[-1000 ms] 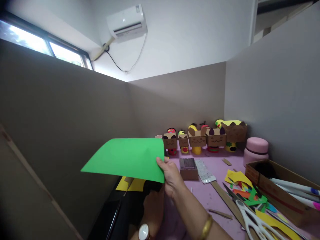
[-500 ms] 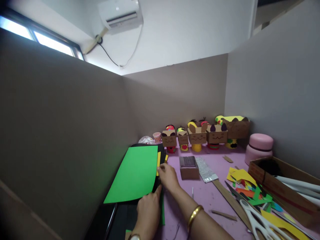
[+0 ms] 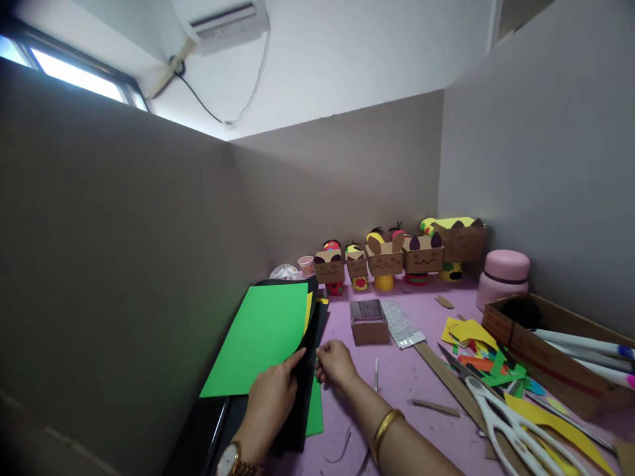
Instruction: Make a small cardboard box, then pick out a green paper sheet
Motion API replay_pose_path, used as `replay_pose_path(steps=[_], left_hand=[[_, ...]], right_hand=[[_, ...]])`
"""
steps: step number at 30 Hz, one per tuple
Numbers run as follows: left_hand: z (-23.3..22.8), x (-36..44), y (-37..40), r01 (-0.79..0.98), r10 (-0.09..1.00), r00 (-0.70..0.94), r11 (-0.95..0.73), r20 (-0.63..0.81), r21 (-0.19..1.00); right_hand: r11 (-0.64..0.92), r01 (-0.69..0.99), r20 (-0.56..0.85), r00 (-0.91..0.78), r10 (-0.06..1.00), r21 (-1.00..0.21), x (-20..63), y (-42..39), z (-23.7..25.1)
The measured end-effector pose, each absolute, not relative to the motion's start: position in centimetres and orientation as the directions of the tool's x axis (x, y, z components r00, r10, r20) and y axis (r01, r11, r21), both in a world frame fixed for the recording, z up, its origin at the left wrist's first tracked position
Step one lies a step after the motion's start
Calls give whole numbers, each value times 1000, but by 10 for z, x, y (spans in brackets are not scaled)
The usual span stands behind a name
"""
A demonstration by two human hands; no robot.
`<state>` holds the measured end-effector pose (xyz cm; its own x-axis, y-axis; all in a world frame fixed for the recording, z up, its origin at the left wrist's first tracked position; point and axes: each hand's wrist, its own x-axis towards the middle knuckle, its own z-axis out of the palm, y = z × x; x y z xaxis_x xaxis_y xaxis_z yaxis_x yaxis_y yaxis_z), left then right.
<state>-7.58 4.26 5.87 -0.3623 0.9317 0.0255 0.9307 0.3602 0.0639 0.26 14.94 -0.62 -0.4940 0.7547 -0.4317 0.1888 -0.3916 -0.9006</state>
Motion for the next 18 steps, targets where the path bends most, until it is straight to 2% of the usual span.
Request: replay_pose_path(steps=[6,18], left_hand=[[66,-83,40,921,927,-375,368,32,128],[74,-94,39,904,932,-362,347,13,251]], right_hand=[[-401,264,-479,-543,689,-877,11,147,-8],[-403,326,-518,-537,666,-856,4,145,12]])
